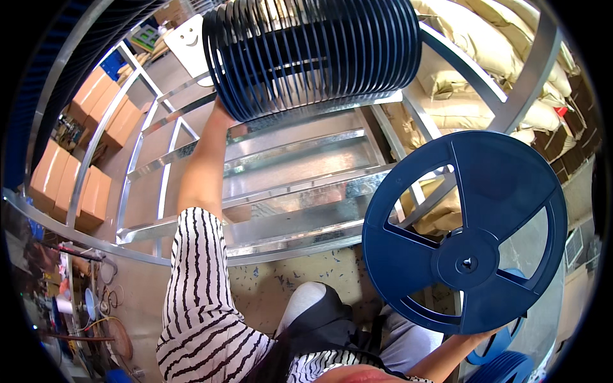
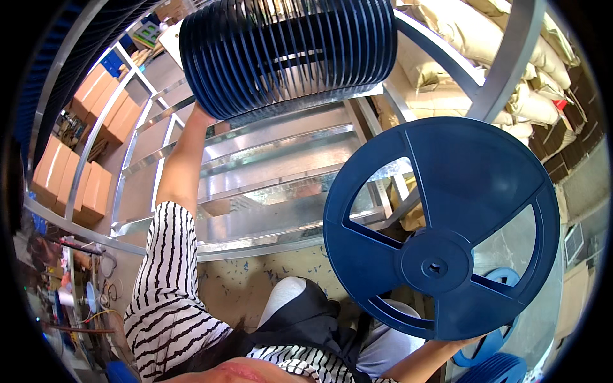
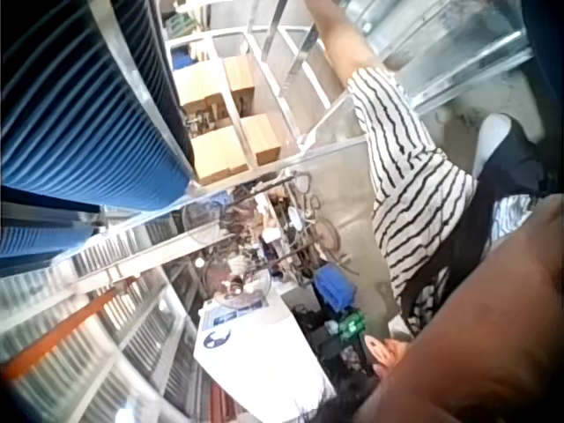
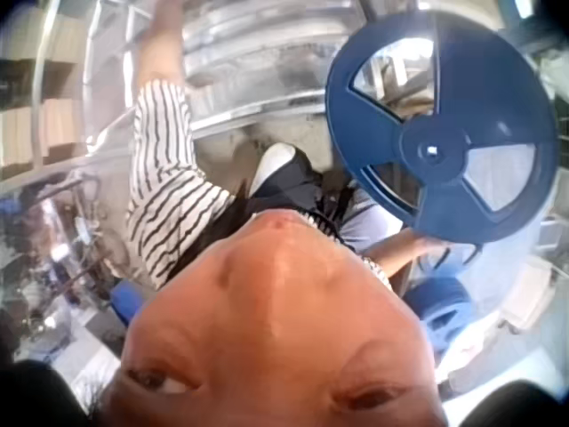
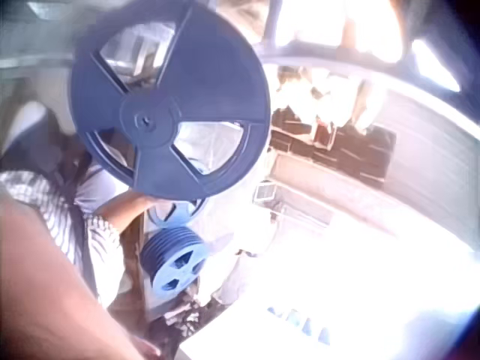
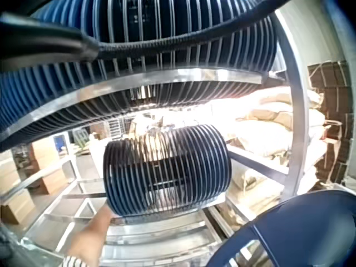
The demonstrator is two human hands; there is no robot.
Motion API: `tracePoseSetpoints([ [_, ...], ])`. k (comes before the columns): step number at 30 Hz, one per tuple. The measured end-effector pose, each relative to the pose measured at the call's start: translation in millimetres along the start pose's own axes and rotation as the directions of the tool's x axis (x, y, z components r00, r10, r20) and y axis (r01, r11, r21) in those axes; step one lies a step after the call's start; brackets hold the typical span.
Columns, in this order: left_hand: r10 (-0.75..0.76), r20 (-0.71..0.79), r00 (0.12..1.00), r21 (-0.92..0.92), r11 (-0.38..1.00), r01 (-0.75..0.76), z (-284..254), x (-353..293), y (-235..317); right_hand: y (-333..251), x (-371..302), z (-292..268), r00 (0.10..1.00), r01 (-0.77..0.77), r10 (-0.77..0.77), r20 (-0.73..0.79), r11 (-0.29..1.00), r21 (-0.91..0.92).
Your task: The person sits on the floor and repeatedly picks up blue plastic spools, stacks them into a bundle, and places the bundle onto a metal rack. The person handles the spools one at a time and by hand, moving them from a pile on the floor to the rack.
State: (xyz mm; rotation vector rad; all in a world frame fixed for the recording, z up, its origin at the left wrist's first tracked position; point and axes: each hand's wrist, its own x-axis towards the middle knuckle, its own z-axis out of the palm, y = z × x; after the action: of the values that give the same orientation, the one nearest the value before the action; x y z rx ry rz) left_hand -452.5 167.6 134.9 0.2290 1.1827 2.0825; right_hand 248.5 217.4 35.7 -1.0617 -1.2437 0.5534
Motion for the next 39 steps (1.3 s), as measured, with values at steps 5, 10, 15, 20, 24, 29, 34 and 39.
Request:
tracePoseSetpoints([
  [5,0.035,0.113,0.993,0.026,0.999,-0.038,-30,33,3,1,0,18,0.994,-0.109,0.106,0.03,0.988,0.109],
  [10,0.087,0.032,0.996,0.108,0.99,-0.09,-24,36,-1,-3,4,24,0.988,-0.151,0.146,0.04,0.978,0.142],
  [15,0.275,-0.067,0.959,0.122,0.956,-0.266,-30,29,17,-7,5,27,0.983,-0.179,0.169,0.067,0.965,0.189],
  [20,0.265,0.066,0.962,0.107,0.957,-0.271,28,-5,43,-15,5,25,0.982,-0.186,0.177,0.064,0.963,0.193],
  [24,0.25,0.067,0.966,0.244,0.935,-0.259,27,-5,50,-20,6,30,0.979,-0.201,0.188,0.079,0.953,0.227],
  [29,0.239,0.118,0.964,0.221,0.94,-0.26,26,-4,50,-26,6,34,0.976,-0.215,0.2,0.085,0.947,0.24],
  [34,0.255,0.101,0.962,0.254,0.928,-0.273,30,4,44,-34,6,32,0.976,-0.216,0.203,0.079,0.947,0.237],
  [39,0.214,0.218,0.952,0.186,0.949,-0.256,-19,43,72,-39,11,32,0.977,-0.208,0.214,0.014,0.924,0.32],
])
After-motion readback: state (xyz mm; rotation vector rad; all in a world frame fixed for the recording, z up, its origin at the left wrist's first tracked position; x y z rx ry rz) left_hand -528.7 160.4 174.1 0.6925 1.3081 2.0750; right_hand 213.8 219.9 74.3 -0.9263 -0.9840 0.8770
